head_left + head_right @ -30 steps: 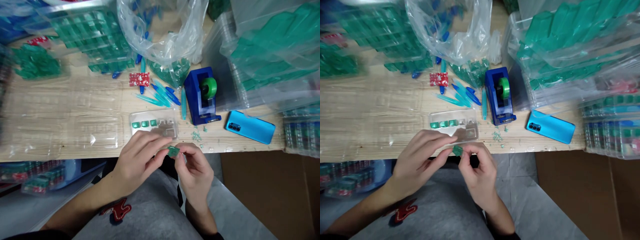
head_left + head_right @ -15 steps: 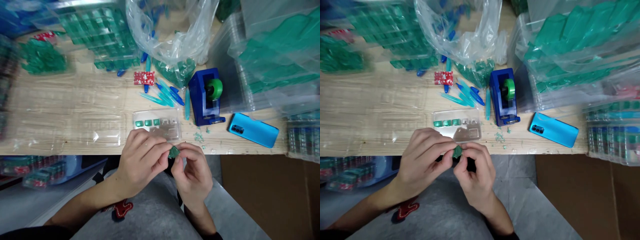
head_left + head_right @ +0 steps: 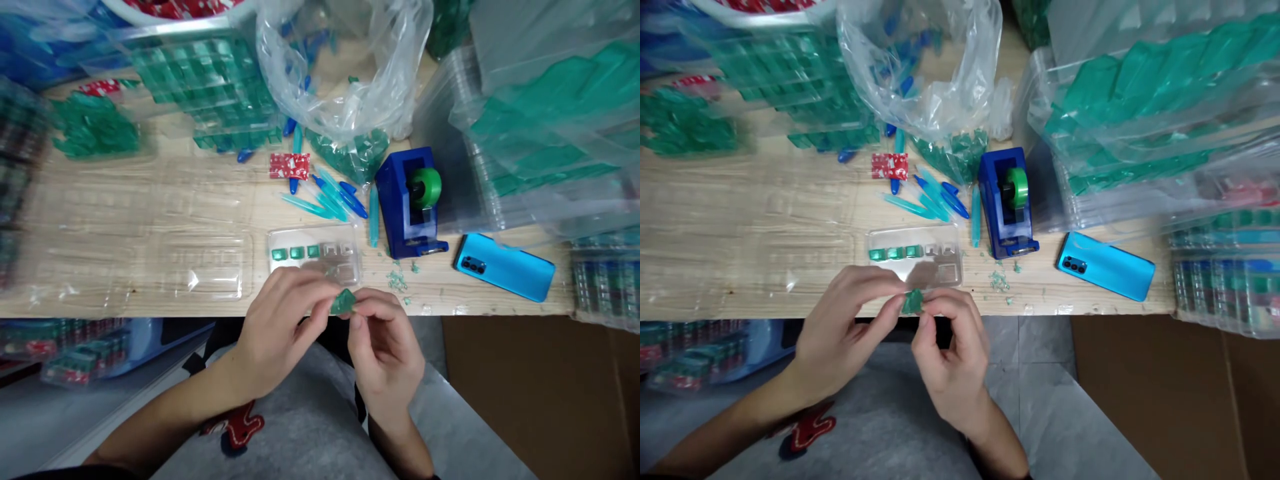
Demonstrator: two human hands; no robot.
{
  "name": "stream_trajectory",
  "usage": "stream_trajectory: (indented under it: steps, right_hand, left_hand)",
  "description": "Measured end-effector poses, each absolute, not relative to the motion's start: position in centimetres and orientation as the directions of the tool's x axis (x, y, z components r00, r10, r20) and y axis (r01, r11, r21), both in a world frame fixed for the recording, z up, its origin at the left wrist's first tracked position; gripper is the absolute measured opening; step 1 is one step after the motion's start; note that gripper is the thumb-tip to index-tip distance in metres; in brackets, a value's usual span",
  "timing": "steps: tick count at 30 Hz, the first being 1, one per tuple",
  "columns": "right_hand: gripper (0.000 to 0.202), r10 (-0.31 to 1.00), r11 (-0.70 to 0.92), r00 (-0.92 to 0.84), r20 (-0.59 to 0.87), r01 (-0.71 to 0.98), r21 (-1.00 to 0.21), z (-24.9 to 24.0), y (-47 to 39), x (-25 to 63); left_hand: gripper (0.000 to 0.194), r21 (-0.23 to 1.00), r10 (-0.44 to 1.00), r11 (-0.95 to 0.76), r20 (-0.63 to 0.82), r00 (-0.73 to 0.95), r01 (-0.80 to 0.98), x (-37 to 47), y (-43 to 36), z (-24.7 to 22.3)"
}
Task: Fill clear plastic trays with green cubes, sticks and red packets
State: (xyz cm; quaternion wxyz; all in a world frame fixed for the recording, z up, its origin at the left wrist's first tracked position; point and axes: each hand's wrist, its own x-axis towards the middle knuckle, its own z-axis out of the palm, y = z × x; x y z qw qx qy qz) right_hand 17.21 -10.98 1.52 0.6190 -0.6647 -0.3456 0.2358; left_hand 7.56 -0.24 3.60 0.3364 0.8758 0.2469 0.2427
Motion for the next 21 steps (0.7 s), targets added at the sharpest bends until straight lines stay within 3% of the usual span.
stream_trajectory:
  steps: [6, 9, 14, 18, 21]
  right_hand:
    - [0.026, 0.762, 0.024, 0.624, 0.171, 0.237, -0.971, 1.55, -11.12, 17.01]
    - [0.026, 0.768, 0.026, 0.610, 0.194, 0.273, -0.962, 1.48, -11.20, 16.94]
    - [0.024, 0.774, 0.014, 0.621, 0.128, 0.185, -0.983, 1.65, -11.29, 17.03]
    - [0.024, 0.766, -0.006, 0.638, 0.075, 0.124, -0.992, 1.71, -11.31, 17.03]
    - [0.024, 0.763, 0.004, 0.643, 0.071, 0.105, -0.994, 1.69, -11.24, 17.00]
  left_hand:
    - [0.014, 0.793, 0.536, -0.566, 0.148, 0.831, 0.223, 6.94, 0.21, 4.00]
    - [0.015, 0.769, 0.494, -0.600, 0.137, 0.859, 0.222, 6.69, 0.37, 4.08]
    - [0.014, 0.649, 0.482, -0.723, 0.231, 0.845, 0.235, 6.63, 0.10, 4.24]
    - [0.008, 0.778, 0.584, -0.579, 0.187, 0.790, 0.244, 6.63, -0.12, 4.45]
    - [0.009, 0.817, 0.549, -0.535, 0.144, 0.823, 0.214, 6.59, -0.13, 4.43]
